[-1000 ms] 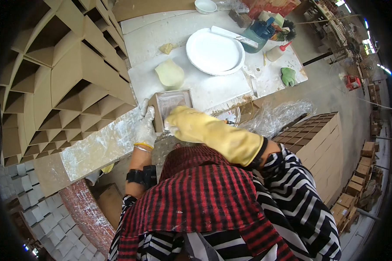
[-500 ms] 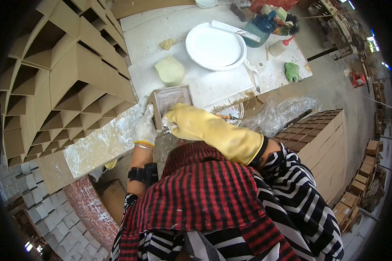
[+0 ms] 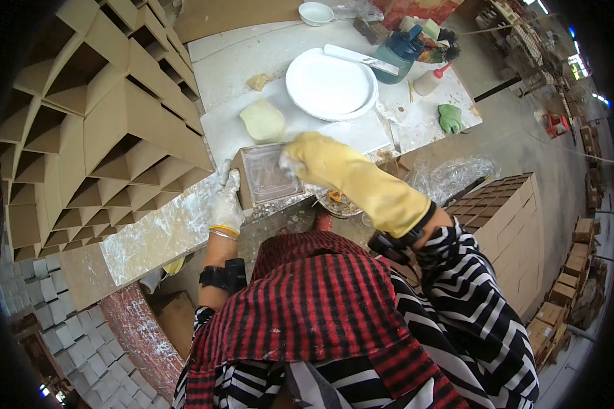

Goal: Applying a white adhesive or sealant to the edges and surfaces of a grey storage box using a sponge, then stacking the box.

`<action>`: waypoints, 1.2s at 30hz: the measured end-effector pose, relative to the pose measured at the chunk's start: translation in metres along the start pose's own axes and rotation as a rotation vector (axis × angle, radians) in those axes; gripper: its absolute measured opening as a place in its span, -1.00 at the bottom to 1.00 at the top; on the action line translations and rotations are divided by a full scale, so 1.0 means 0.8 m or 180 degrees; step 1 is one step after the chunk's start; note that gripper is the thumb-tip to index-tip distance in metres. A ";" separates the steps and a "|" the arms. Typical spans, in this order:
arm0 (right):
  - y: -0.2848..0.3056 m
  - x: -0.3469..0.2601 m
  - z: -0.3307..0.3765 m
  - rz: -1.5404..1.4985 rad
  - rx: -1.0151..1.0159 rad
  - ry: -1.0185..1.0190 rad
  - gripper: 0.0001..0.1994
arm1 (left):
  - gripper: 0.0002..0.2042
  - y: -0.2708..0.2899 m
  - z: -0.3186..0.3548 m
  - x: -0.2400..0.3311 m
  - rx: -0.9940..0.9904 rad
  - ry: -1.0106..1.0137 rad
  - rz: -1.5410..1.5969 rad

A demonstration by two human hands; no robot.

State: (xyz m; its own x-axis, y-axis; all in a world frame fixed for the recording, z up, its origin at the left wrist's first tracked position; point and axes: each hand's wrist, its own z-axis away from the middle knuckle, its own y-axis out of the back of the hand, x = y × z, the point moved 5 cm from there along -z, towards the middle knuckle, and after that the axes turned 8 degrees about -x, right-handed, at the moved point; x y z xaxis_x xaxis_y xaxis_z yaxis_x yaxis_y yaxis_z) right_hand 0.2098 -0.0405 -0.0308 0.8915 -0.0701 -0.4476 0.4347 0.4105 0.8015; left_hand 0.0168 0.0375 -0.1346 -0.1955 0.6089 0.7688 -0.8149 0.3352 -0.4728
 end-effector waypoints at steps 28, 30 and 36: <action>-0.001 0.009 -0.016 -0.0571 0.0254 -0.0547 -0.77 | -0.51 0.022 -0.026 -0.017 -0.0105 -0.0243 -0.0138; 0.013 0.001 -0.026 -0.0799 0.1293 0.0098 -0.82 | -0.51 0.010 -0.019 -0.008 -0.0133 -0.0170 -0.0179; -0.032 -0.045 -0.011 0.0023 0.0584 0.1028 -0.82 | -0.54 -0.002 -0.004 0.008 -0.0179 -0.0240 -0.0083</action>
State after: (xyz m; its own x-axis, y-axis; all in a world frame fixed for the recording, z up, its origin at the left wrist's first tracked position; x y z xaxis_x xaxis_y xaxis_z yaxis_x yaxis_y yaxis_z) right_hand 0.1653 -0.0404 -0.0390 0.8211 0.2348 -0.5203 0.4703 0.2382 0.8497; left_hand 0.0188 0.0435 -0.1300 -0.2168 0.5443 0.8104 -0.7887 0.3916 -0.4740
